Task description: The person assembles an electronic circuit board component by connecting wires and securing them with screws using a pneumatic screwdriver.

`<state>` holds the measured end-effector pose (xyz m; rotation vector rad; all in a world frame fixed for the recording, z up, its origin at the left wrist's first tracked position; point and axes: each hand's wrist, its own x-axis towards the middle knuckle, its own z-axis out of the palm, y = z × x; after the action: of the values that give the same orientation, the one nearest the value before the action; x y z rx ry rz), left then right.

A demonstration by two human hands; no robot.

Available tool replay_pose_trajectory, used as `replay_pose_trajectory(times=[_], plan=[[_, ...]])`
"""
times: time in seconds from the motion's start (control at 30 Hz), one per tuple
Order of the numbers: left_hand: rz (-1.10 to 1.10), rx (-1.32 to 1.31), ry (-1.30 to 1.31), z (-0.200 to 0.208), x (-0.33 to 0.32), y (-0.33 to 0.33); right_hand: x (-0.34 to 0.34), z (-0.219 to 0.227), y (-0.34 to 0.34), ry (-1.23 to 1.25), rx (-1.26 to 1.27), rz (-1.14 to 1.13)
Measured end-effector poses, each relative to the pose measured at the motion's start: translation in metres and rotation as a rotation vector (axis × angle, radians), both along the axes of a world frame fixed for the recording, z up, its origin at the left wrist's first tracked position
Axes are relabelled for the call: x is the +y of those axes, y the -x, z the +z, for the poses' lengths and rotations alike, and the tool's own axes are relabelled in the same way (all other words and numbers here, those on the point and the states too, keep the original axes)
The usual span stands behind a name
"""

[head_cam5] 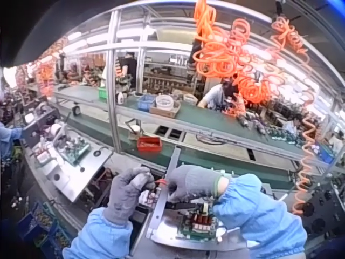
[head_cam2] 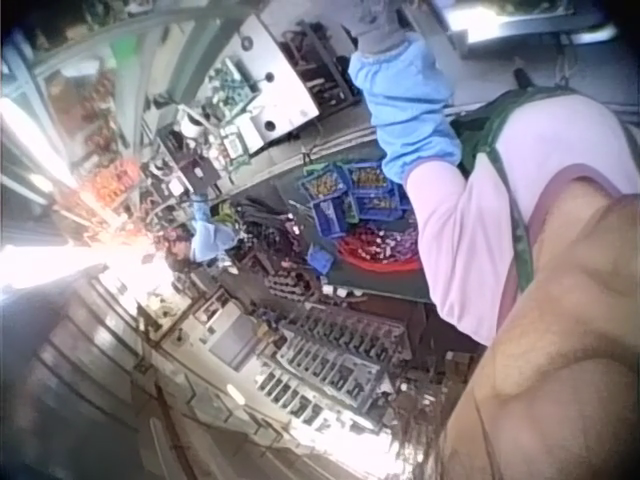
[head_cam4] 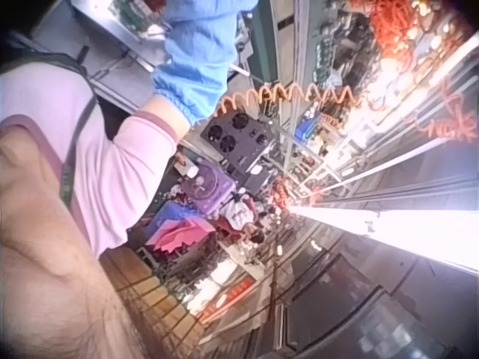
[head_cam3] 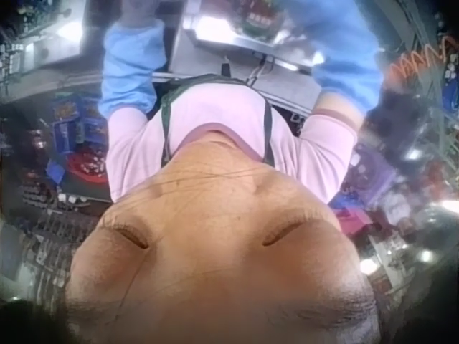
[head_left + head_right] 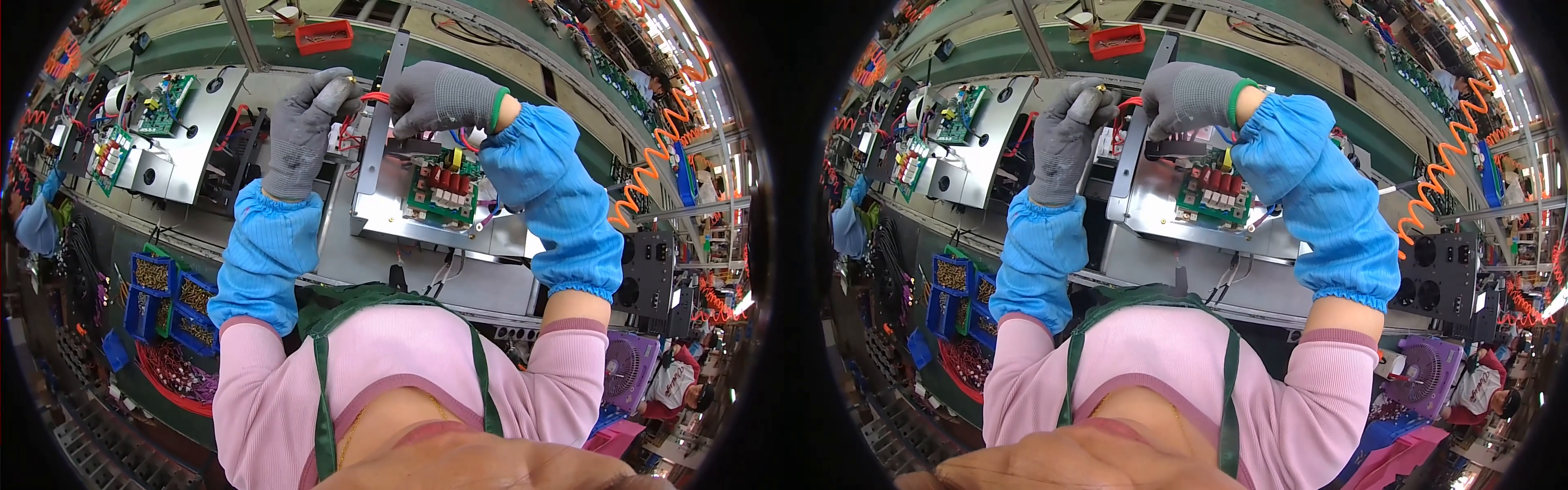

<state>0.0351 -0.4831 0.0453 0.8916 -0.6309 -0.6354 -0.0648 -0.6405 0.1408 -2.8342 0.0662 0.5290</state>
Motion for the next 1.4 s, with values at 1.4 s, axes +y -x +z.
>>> replay_pose_trajectory(times=[1.4], plan=[[0.050,-1.586,-0.621,0.012,-0.054,0.005,-0.042,-0.073,0.079,-0.640,-0.095,-0.561]])
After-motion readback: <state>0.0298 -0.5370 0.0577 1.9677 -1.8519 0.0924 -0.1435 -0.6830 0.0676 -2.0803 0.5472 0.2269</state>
